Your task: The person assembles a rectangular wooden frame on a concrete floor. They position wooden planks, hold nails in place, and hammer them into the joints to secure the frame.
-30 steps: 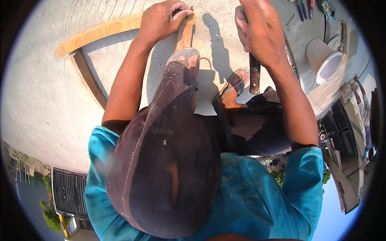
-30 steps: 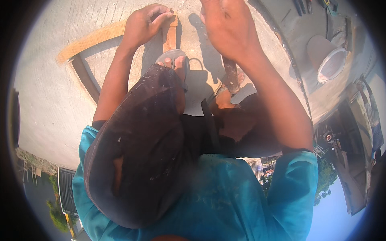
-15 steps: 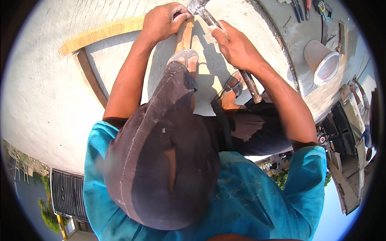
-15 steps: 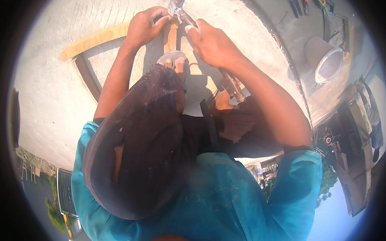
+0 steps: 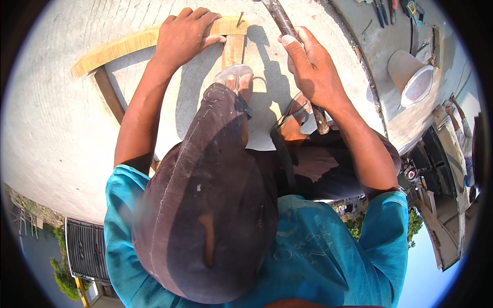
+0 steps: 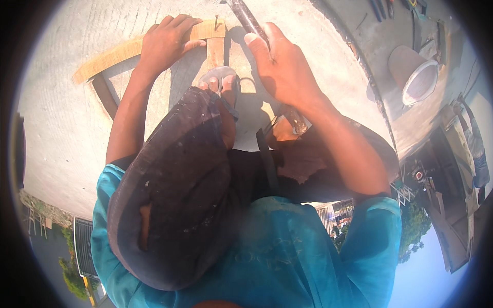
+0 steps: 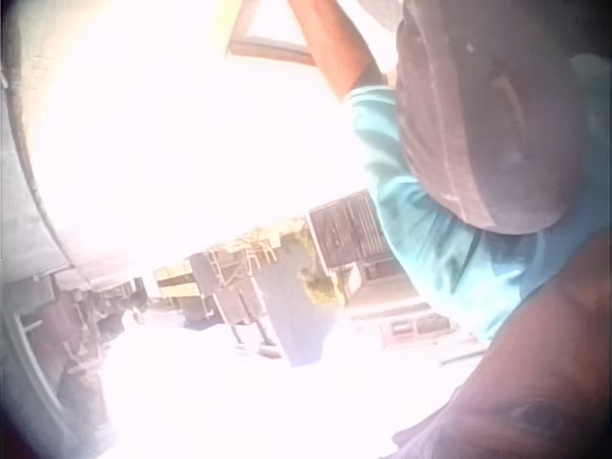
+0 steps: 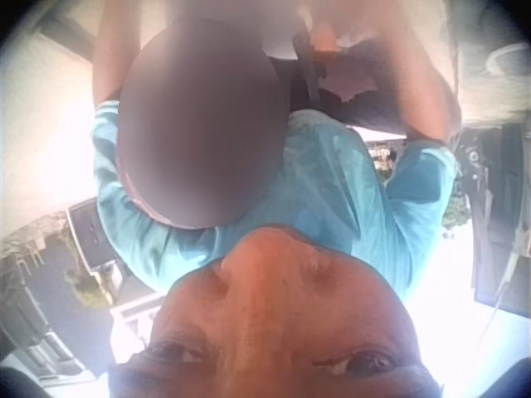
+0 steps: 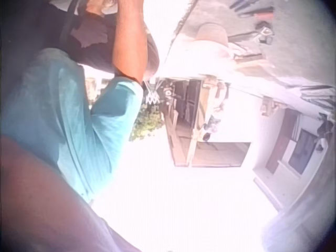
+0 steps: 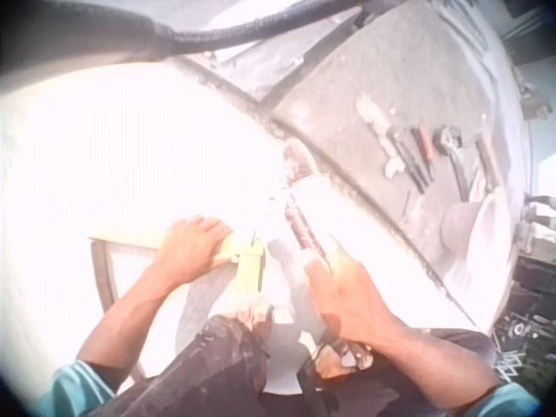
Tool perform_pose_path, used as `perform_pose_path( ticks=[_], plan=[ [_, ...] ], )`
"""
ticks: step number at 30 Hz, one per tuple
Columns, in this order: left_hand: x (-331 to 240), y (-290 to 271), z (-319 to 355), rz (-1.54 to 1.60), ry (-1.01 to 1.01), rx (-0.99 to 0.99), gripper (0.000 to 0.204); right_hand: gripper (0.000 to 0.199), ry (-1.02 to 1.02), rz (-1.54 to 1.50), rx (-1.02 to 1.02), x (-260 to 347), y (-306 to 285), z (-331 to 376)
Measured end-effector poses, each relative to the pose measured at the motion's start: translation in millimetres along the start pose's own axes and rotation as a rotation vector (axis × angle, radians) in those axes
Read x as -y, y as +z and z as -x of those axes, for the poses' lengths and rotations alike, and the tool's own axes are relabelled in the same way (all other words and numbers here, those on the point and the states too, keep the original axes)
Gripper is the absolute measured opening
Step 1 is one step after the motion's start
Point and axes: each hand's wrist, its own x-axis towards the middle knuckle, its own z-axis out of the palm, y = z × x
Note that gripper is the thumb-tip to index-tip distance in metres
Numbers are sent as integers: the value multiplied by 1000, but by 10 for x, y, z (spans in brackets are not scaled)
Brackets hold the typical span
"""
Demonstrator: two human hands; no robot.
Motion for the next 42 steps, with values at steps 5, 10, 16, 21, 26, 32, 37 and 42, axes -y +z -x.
perform_pose_path(
  ticks=[5,10,16,21,26,32,37,42],
  plan=[
    [-28,43,26,-36,-23,-17,49,26,-240,-204,-180,249,-286,-76],
    [44,61,-28,-29,55,-11,46,53,-21,167,43,180,-62,-28],
    [50,104,15,-13,45,-72,47,36,-24,-321,-1,584,-468,-141],
    [20,0,-36,-7,65,-37,47,31,-383,-650,-427,657,-395,-184],
    [12,-34,-81,-15,63,-2,47,42,-38,299,168,110,-110,-109],
    [17,-13,-25,-13,45,-26,48,26,-292,-489,-284,731,-729,-326],
    [8,-12,-113,21,75,-32,47,29,-312,257,8,-315,-100,-216],
    [69,137,17,-16,64,-79,46,34,-6,-187,92,443,-448,-162]
  ],
)
